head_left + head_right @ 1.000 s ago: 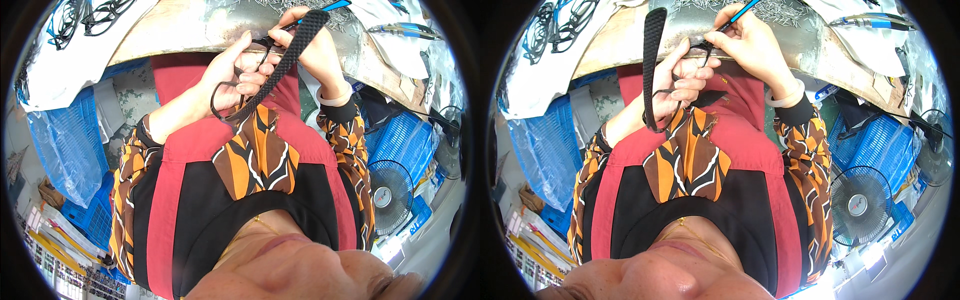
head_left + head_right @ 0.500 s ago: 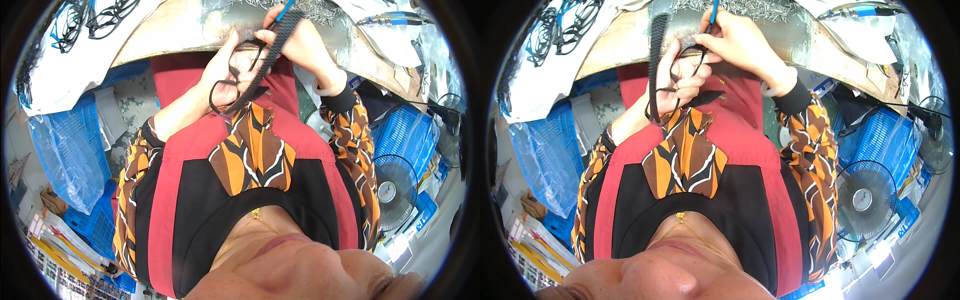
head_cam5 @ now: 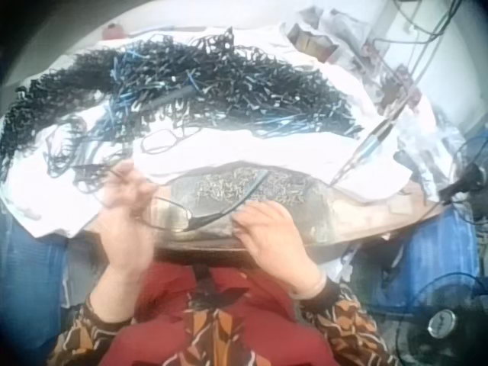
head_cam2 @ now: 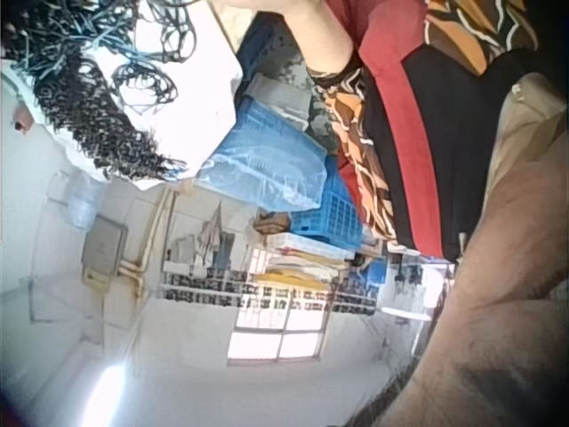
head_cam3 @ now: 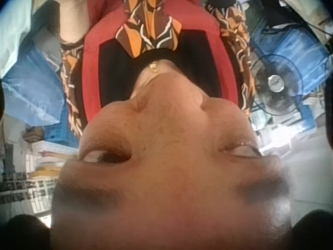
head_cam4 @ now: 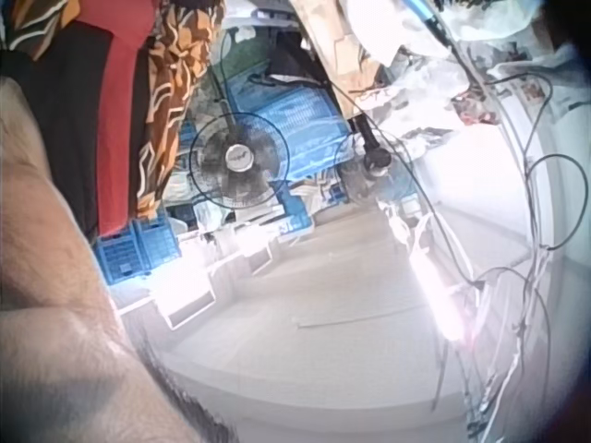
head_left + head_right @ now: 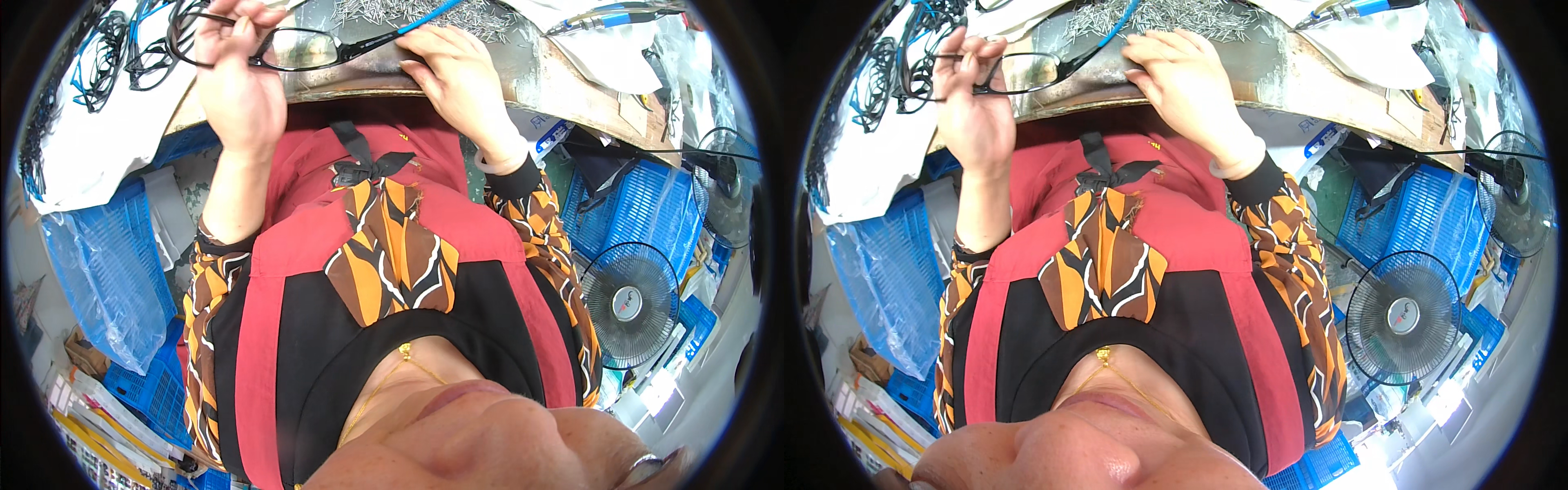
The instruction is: The person repeatedly picks up black cables and blue zip ties from a pile on a table. They insert the zip tie through the cable and use a handheld tool to tighten it, then place the finished item back on the table.
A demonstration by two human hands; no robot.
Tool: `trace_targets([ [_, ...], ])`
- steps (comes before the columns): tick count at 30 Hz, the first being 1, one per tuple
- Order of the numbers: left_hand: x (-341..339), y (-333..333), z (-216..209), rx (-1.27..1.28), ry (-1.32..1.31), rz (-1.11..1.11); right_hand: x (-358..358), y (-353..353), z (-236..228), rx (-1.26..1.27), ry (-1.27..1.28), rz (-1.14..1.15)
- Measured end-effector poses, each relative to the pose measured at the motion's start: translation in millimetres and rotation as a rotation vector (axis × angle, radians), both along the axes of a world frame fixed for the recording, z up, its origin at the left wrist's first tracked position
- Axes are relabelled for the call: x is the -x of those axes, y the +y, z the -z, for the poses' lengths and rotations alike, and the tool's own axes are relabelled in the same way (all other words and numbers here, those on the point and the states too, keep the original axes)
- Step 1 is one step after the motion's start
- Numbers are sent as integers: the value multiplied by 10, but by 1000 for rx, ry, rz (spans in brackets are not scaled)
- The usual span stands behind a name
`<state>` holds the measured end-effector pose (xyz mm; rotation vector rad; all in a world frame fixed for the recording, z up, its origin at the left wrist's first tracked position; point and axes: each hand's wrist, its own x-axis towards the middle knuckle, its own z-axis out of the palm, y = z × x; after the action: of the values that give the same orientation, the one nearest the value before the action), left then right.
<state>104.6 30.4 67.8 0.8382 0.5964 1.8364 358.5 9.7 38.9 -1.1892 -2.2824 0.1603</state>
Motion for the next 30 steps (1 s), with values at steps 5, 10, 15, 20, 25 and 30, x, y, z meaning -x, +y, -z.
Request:
trace_targets([
  [5,54,273,-196,205,-370,315,-700,235,-153,-318,539,434],
  [10,-47,336,-226,283,-485,595,-1637,802,-281,-418,177,899],
  [15,-44,328,-70,378,-443,600,-1937,1135,39,-125,484,769],
  [20,-45,-43,13,463,-490,794,-1406,861,-175,-32,1350,344],
  [25,-278,-502,58,745,-220,1186,-454,455,-406,181,1704,75],
  [30,-522,-617,178,945,-21,1216,-104,722,-357,67,1797,63],
])
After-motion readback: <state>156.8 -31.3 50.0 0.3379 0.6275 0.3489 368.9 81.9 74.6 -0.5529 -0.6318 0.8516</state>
